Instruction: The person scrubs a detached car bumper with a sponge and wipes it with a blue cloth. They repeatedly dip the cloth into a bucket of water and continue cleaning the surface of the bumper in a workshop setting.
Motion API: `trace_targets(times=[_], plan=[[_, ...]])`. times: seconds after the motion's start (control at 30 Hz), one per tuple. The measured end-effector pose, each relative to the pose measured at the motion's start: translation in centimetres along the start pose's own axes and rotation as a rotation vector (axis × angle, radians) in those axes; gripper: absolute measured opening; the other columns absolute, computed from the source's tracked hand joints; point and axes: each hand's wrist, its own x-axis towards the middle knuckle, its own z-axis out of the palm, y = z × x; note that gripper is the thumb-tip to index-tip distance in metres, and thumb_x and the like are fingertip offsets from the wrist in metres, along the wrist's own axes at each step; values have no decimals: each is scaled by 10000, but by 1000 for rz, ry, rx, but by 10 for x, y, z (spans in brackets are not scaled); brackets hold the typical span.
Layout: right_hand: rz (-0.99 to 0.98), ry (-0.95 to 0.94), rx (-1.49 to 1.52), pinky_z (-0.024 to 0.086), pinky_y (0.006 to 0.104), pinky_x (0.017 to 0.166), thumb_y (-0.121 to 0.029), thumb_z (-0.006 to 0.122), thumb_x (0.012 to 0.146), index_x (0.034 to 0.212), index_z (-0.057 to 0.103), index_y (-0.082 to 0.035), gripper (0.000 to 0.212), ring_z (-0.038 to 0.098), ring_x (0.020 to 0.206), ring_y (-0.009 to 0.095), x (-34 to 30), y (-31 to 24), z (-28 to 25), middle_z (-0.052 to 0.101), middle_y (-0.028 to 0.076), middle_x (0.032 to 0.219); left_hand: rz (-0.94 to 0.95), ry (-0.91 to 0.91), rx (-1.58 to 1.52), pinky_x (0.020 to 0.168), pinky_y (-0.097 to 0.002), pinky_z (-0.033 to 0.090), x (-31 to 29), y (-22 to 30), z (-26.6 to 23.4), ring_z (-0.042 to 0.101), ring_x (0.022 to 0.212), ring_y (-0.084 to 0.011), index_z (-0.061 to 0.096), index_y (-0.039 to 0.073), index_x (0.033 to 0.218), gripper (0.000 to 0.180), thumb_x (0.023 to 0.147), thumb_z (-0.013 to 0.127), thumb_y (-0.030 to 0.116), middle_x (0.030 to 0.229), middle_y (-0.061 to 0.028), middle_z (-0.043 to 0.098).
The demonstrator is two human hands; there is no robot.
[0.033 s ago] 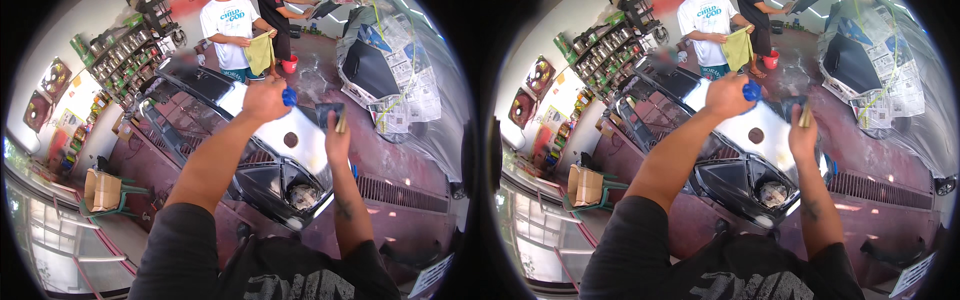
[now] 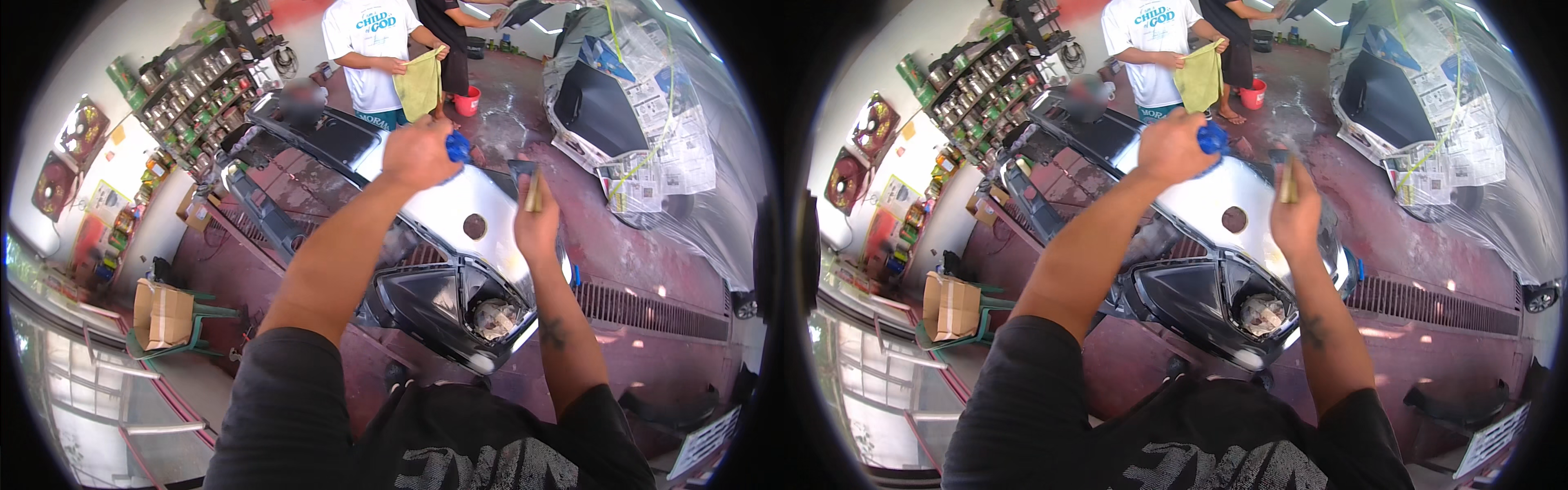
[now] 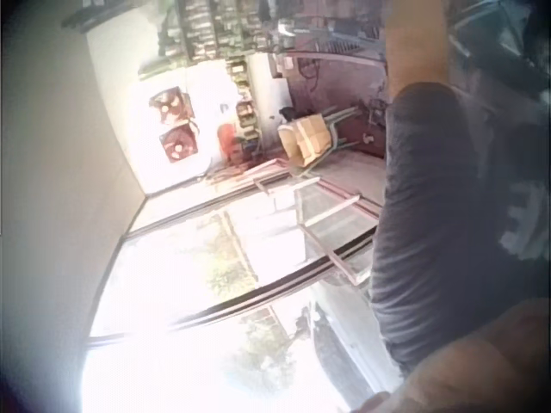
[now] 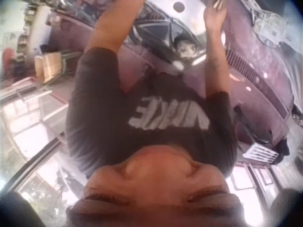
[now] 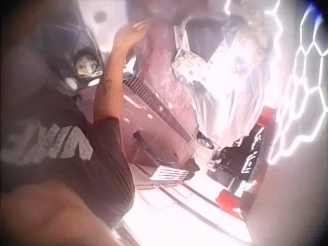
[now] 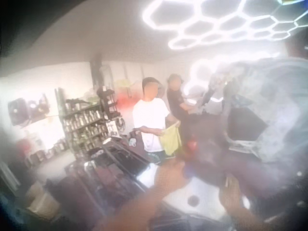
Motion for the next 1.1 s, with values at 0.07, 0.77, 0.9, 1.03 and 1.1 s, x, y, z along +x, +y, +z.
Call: trace_targets(times=[0.07,0.77,0.9,1.03,1.1], plan=[[-283,-125,-487,394,545,1244,-45,756,848,1592,587,-104,765,533,1479,404,2,-24,34,524,199,1678,-58,-8,98,847,-509,632,5,-58,-20,783,960,-371,777,148,1126,449,776,895,404,1079,-128,745],[-25,-196,-630,235,593,1353,-348,545,1149,1674,441,-8,634,354,1668,348,-58,-55,64,395,215,1776,-153,5,-113,1001,-516,565,19,-190,-40,709,1171,-413,724,77,1250,517,849,867,370,1212,-192,725],[-18,-105,-605,279,563,1346,-302,564,1137,1607,509,47,588,399,1630,418,-27,-92,127,459,289,1710,-130,13,-68,992,-522,566,17,-194,-38,713,1129,-422,726,84,1236,511,847,877,379,1151,-199,719],[-229,-340,-804,272,565,1354,-432,410,1187,1605,507,54,648,405,1635,360,35,-153,208,457,239,1730,-104,49,-70,989,-524,566,19,-197,-36,712,1117,-424,728,87,1211,498,837,890,373,1141,-200,718],[-257,-317,-755,264,576,1353,-415,436,1182,1626,494,33,633,384,1650,347,20,-130,180,449,224,1740,-124,18,-72,986,-524,567,19,-196,-42,711,1122,-424,728,90,1201,490,832,894,367,1142,-201,719]])
